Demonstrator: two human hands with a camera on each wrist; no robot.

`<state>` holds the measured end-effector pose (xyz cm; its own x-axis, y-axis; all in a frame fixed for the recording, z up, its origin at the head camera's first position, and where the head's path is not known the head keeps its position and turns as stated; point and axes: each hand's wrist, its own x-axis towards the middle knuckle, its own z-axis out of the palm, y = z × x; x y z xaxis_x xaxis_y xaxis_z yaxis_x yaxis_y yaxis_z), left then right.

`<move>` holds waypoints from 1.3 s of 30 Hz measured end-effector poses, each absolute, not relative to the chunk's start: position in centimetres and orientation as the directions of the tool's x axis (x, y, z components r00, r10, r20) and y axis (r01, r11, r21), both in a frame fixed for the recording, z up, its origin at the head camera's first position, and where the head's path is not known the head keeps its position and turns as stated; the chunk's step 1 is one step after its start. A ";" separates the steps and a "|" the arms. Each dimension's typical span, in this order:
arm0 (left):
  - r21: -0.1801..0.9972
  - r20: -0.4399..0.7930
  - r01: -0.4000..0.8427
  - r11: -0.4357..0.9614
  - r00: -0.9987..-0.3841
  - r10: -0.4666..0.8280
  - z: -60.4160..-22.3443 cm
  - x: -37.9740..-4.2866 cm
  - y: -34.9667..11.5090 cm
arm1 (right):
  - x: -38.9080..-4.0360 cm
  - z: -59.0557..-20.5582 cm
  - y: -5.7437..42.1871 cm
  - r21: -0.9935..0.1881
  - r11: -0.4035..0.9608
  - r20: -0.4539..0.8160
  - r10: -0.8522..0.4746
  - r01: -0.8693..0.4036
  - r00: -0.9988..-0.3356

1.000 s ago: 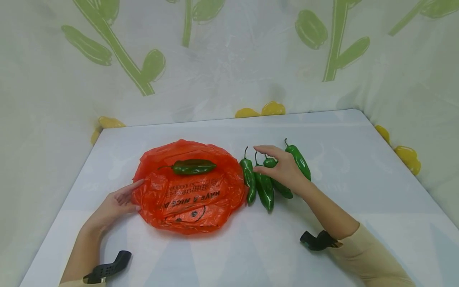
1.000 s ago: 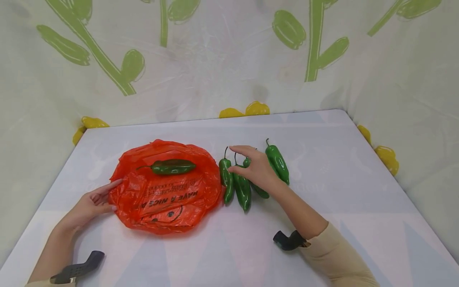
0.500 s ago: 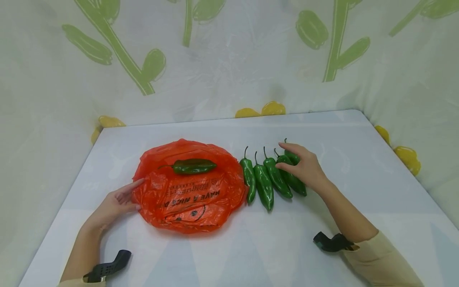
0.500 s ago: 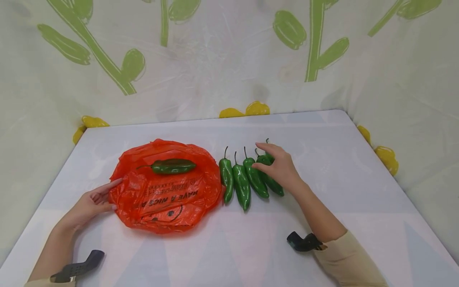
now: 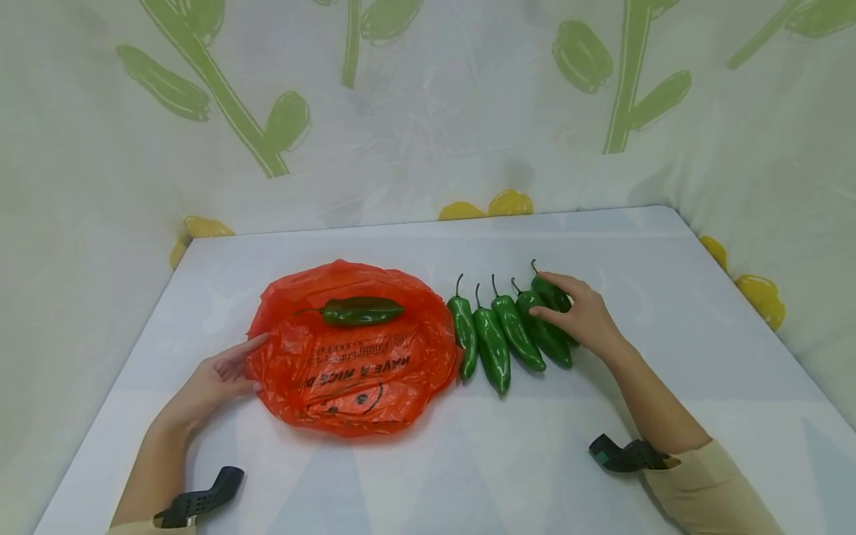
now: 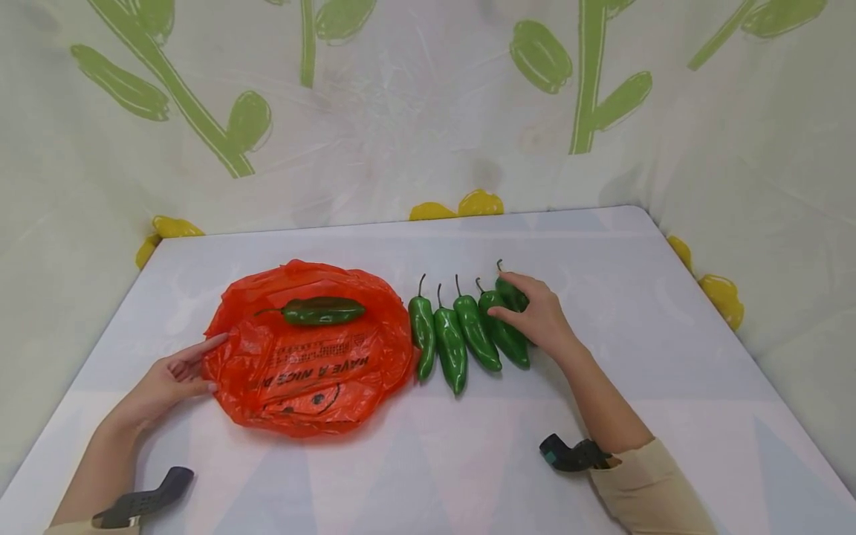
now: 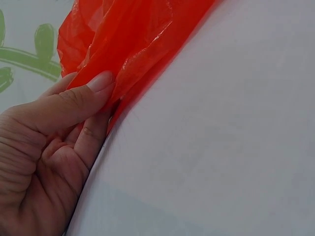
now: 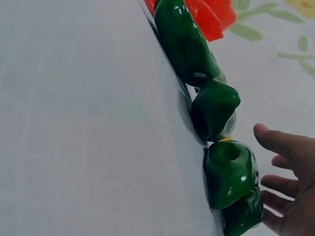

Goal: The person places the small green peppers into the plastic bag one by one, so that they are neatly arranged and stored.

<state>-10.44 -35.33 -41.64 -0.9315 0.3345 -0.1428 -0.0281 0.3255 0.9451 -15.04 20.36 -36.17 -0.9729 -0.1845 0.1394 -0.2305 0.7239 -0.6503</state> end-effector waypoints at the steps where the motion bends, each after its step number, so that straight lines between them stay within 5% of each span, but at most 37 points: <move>1: 0.943 -0.151 -0.034 0.332 -0.932 0.331 -41.7 -10.4 -35.3 | -15.1 -36.2 20.5 -0.650 0.727 0.129 -0.182 -0.222 -0.975; 27: 0.943 -0.132 -0.017 0.332 -0.936 0.326 -41.6 -10.2 -35.3 | -15.8 -37.1 23.3 -0.690 0.724 -0.025 -0.015 0.006 -1.000; 39: 0.942 -0.113 0.005 0.336 -0.937 0.329 -41.5 -10.4 -35.1 | -16.1 -38.0 23.6 -0.639 0.769 -0.028 -0.009 0.011 -1.000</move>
<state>-10.42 -35.13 -41.46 -0.9374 0.3294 -0.1130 0.0046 0.3360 0.9418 -16.14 23.58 -38.01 -0.9996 -0.0091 -0.0278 0.0108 0.7692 -0.6389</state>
